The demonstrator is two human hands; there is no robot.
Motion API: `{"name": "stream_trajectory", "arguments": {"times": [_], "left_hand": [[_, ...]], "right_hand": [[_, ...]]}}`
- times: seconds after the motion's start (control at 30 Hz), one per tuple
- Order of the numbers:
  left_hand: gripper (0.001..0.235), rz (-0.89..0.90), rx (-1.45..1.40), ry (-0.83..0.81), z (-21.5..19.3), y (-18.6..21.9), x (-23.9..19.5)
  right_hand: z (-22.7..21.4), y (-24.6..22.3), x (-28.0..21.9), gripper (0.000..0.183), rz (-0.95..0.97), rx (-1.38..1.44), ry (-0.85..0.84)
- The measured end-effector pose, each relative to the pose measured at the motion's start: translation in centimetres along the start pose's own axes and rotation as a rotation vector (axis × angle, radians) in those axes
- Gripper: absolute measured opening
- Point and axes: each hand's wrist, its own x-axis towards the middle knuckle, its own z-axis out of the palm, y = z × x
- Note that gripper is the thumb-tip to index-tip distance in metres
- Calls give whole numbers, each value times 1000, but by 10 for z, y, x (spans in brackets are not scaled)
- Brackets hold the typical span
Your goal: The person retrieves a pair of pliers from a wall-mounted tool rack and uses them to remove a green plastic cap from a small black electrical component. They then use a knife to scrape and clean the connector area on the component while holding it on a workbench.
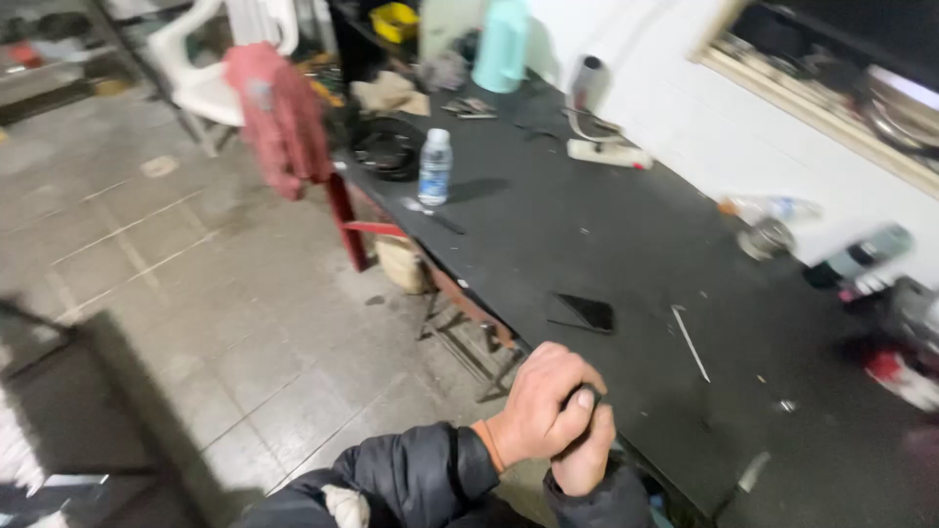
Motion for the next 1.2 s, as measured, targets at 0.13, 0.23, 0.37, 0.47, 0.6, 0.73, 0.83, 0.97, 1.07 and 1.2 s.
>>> {"name": "stream_trajectory", "arguments": {"times": [0.13, 0.23, 0.37, 0.47, 0.6, 0.73, 0.83, 0.97, 1.07, 1.2], "left_hand": [[14, 55, 33, 118, -49, 13, 10], [14, 96, 88, 207, -87, 13, 9], [16, 98, 145, 320, -152, 7, 1], [18, 101, 188, 370, -212, 0, -9], [21, 91, 223, 469, -295, -19, -17], [26, 76, 244, 520, -384, -34, -23], [32, 11, 247, 544, -434, -45, -32], [37, -38, 305, 632, -497, -56, -40], [42, -41, 356, 643, -545, -65, -46], [48, -32, 453, 649, -613, -86, -56]], "right_hand": [[80, -2, 26, 60, -2, -48, -79], [137, 8, 41, 61, 3, -105, -108], [196, 46, 61, 66, 45, -67, -189], [237, 94, 75, 63, 13, -84, -239], [324, 146, 101, 65, 155, -36, -216], [391, 209, 125, 63, 189, 40, -345], [427, 239, 131, 63, 100, -222, -529], [496, 270, 139, 63, 186, -192, -605], [514, 309, 157, 65, 306, -136, -658], [538, 364, 189, 76, 465, -109, -781]]}}
